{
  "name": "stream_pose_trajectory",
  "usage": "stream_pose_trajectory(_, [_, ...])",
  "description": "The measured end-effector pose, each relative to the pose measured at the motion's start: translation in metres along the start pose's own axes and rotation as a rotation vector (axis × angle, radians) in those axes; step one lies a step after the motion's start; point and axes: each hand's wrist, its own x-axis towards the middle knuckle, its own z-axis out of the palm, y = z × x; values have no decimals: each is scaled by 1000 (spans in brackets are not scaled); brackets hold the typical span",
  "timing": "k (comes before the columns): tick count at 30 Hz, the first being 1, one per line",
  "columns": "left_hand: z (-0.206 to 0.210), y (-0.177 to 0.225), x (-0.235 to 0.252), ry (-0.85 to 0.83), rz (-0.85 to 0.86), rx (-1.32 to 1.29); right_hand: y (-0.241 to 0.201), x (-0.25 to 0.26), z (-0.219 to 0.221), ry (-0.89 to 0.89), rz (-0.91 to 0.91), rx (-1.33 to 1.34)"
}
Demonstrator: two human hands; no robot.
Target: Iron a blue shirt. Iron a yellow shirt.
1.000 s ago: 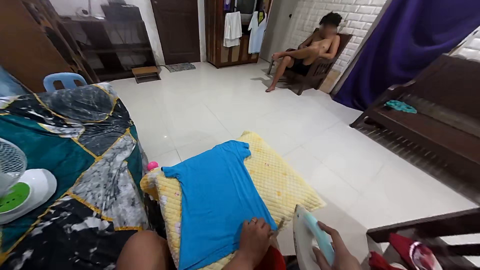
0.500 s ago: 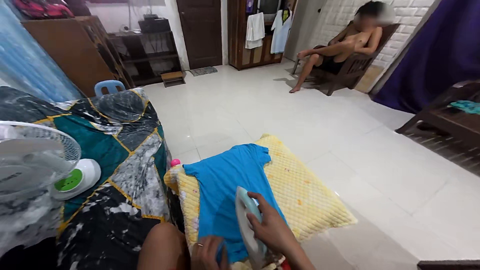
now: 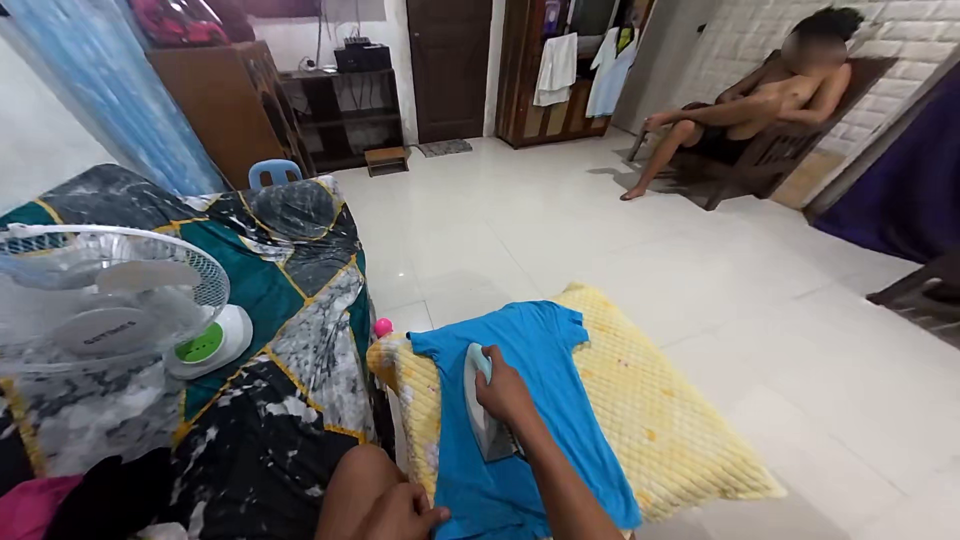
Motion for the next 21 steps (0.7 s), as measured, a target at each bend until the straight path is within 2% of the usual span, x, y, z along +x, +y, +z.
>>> stream_pose_trajectory(4, [-1, -10, 3, -67, 62, -104, 3, -33, 9, -21, 59, -55])
stream_pose_trajectory(8, [6, -10, 1, -40, 60, -37, 4, -91, 24, -88, 117, -108])
stream_pose_trajectory(10, [5, -6, 0, -35, 62, -7, 0, -99, 28, -111, 129, -122])
stream_pose_trajectory(17, [3, 9, -17, 19, 51, 143, -21, -21, 10, -62, 128, -50])
stream_pose_trajectory(21, [6, 3, -18, -15, 63, 163, -24, -22, 12, -52, 131, -79])
